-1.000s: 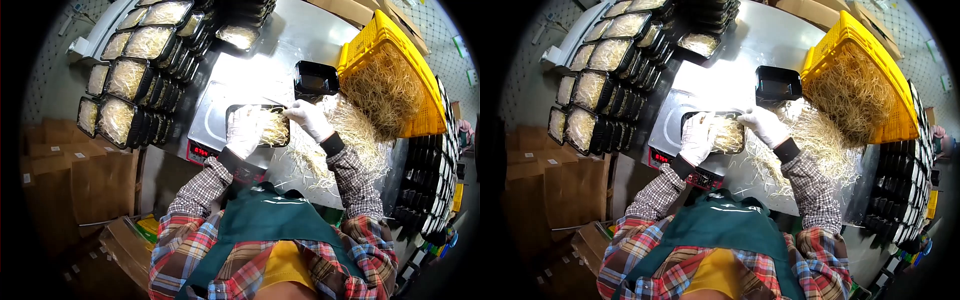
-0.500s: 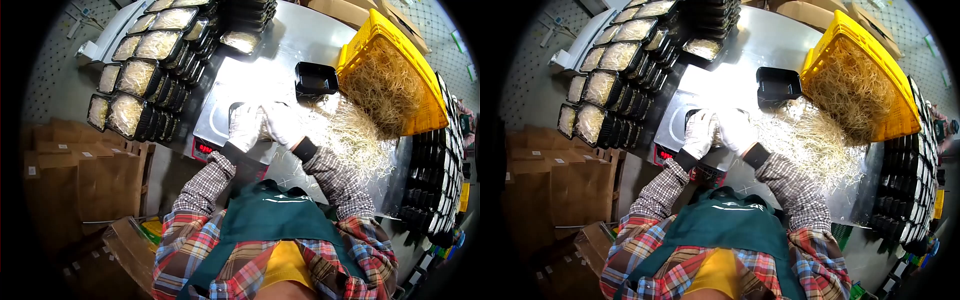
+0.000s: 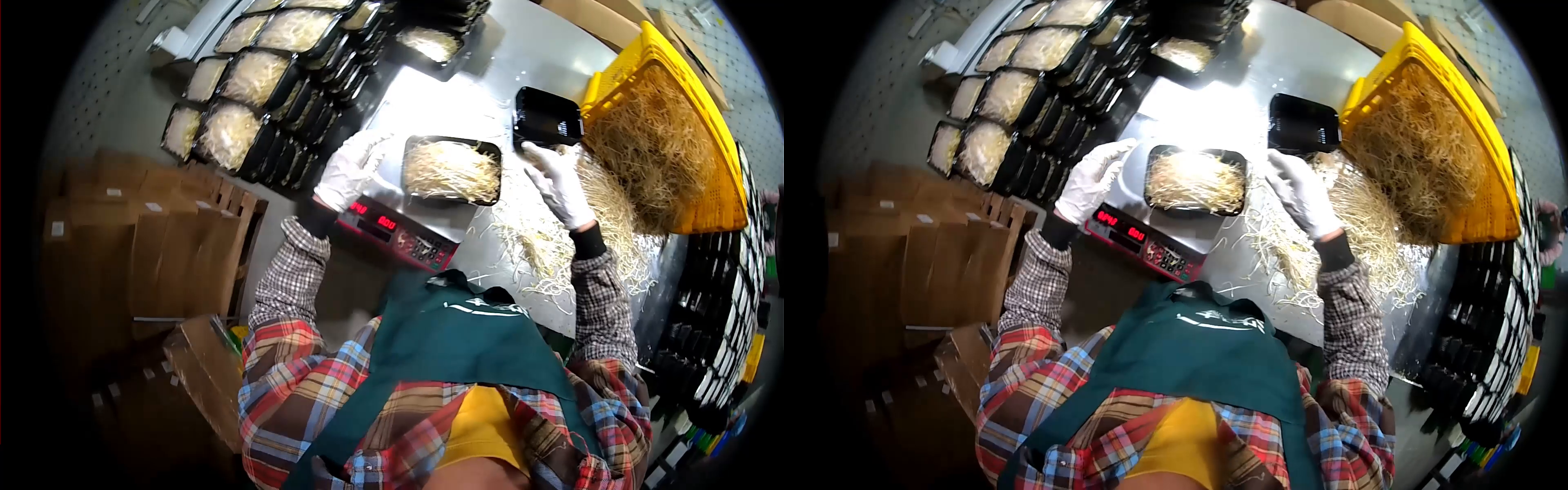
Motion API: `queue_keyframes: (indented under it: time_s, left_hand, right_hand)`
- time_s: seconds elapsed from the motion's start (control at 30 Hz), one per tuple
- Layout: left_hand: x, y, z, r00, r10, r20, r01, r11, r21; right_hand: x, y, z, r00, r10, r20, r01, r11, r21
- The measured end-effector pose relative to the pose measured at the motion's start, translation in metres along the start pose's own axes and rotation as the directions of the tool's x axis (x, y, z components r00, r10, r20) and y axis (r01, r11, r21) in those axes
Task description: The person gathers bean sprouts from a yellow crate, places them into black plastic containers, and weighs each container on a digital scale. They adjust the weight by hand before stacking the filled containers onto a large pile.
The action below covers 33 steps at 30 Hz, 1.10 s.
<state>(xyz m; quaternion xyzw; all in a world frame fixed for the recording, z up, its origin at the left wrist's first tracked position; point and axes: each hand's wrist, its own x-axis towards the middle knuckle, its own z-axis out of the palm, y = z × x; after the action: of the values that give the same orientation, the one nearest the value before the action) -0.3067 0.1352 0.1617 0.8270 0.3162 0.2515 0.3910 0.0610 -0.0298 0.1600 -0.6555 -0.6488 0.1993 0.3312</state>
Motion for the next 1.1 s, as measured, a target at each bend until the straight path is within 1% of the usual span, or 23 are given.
queue_keyframes:
  time_s: [0.07, 0.1, 0.13, 0.17, 0.2, 0.27, 0.3, 0.33, 0.4, 0.43, 0.53, 0.57, 0.67, 0.7, 0.73, 0.77, 0.8, 0.83, 0.9, 0.97, 1.0, 1.03, 1.1]
  left_hand:
    - [-0.009, -0.018, -0.018, 0.997, 0.003, 0.077, -0.016, 0.986, 0.165]
    - [-0.007, -0.013, -0.023, 0.991, 0.006, 0.133, -0.023, 0.992, 0.125]
    - [-0.006, -0.011, -0.022, 0.988, -0.017, 0.151, -0.026, 0.961, 0.275]
    - [0.002, -0.009, -0.016, 0.977, -0.054, 0.205, -0.010, 0.954, 0.299]
    - [0.010, -0.008, -0.006, 0.969, -0.074, 0.235, -0.012, 0.938, 0.347]
    - [0.024, -0.007, 0.016, 0.957, -0.098, 0.272, -0.040, 0.886, 0.462]
    - [0.029, -0.005, 0.026, 0.966, -0.042, 0.255, -0.110, 0.828, 0.550]
    - [0.034, -0.003, 0.029, 0.956, -0.066, 0.286, -0.111, 0.822, 0.558]
    - [0.049, 0.003, 0.037, 0.931, -0.107, 0.349, -0.121, 0.812, 0.571]
    - [0.052, 0.003, 0.041, 0.933, -0.111, 0.344, -0.128, 0.789, 0.602]
    - [0.058, 0.007, 0.054, 0.924, -0.157, 0.349, -0.094, 0.793, 0.602]
    - [0.057, 0.004, 0.059, 0.949, -0.086, 0.302, -0.132, 0.763, 0.632]
    - [0.053, 0.002, 0.059, 0.963, -0.047, 0.266, -0.117, 0.817, 0.565]
    - [0.048, 0.011, 0.049, 0.957, -0.050, 0.285, -0.085, 0.894, 0.440]
    - [0.047, 0.006, 0.040, 0.925, -0.097, 0.366, -0.031, 0.944, 0.328]
    - [0.040, -0.008, 0.037, 0.898, -0.059, 0.435, 0.092, 0.994, -0.054]
    - [0.032, 0.001, 0.029, 0.898, -0.014, 0.439, 0.079, 0.988, -0.131]
    - [0.027, 0.017, 0.024, 0.907, 0.023, 0.421, 0.057, 0.983, -0.177]
    - [0.022, 0.029, 0.031, 0.939, 0.046, 0.341, 0.011, 0.987, -0.163]
    - [0.018, 0.019, 0.050, 0.968, 0.036, 0.250, -0.032, 0.999, -0.019]
    - [0.016, 0.008, 0.063, 0.979, 0.011, 0.203, -0.034, 0.993, 0.111]
    - [0.016, 0.001, 0.072, 0.988, -0.007, 0.152, -0.030, 0.970, 0.239]
    - [0.022, -0.010, 0.087, 0.986, -0.031, 0.164, -0.028, 0.938, 0.344]
  right_hand:
    - [-0.012, 0.001, 0.005, 0.995, -0.086, -0.050, 0.081, 0.992, -0.097]
    - [-0.012, 0.004, 0.013, 0.986, -0.160, -0.055, 0.151, 0.979, -0.140]
    - [-0.011, 0.001, 0.020, 0.971, -0.233, -0.061, 0.218, 0.958, -0.184]
    - [-0.009, -0.004, 0.025, 0.966, -0.256, -0.029, 0.247, 0.951, -0.184]
    - [-0.002, -0.023, 0.030, 0.978, -0.210, -0.010, 0.203, 0.956, -0.213]
    - [0.014, -0.028, 0.045, 0.956, -0.285, 0.066, 0.293, 0.926, -0.238]
    - [0.024, -0.034, 0.050, 0.950, -0.295, 0.104, 0.312, 0.921, -0.233]
    - [0.031, -0.023, 0.059, 0.949, -0.277, 0.151, 0.308, 0.918, -0.250]
    - [0.038, -0.012, 0.070, 0.941, -0.242, 0.235, 0.323, 0.846, -0.425]
    - [0.038, -0.016, 0.068, 0.950, -0.185, 0.253, 0.287, 0.836, -0.467]
    - [0.037, -0.031, 0.067, 0.949, -0.235, 0.209, 0.312, 0.790, -0.528]
    - [0.036, -0.041, 0.067, 0.958, -0.154, 0.241, 0.264, 0.799, -0.541]
    - [0.033, -0.042, 0.054, 0.950, -0.209, 0.232, 0.287, 0.877, -0.385]
    - [0.032, -0.040, 0.046, 0.962, -0.143, 0.231, 0.203, 0.943, -0.263]
    - [0.027, -0.047, 0.034, 0.964, -0.095, 0.247, 0.145, 0.971, -0.190]
    - [0.019, -0.033, 0.034, 0.973, -0.132, 0.188, 0.166, 0.969, -0.183]
    - [0.012, -0.020, 0.035, 0.977, -0.168, 0.130, 0.190, 0.965, -0.179]
    - [0.008, -0.027, 0.031, 0.983, -0.144, 0.116, 0.163, 0.971, -0.175]
    - [0.005, -0.048, 0.030, 0.991, -0.095, 0.091, 0.109, 0.981, -0.162]
    - [0.010, -0.052, 0.052, 0.990, -0.144, 0.006, 0.141, 0.966, -0.215]
    - [0.014, -0.056, 0.061, 0.984, -0.171, -0.038, 0.157, 0.957, -0.243]
    - [0.020, -0.067, 0.066, 0.992, -0.121, -0.026, 0.109, 0.954, -0.279]
    - [0.026, -0.054, 0.087, 0.978, -0.209, -0.014, 0.183, 0.885, -0.427]
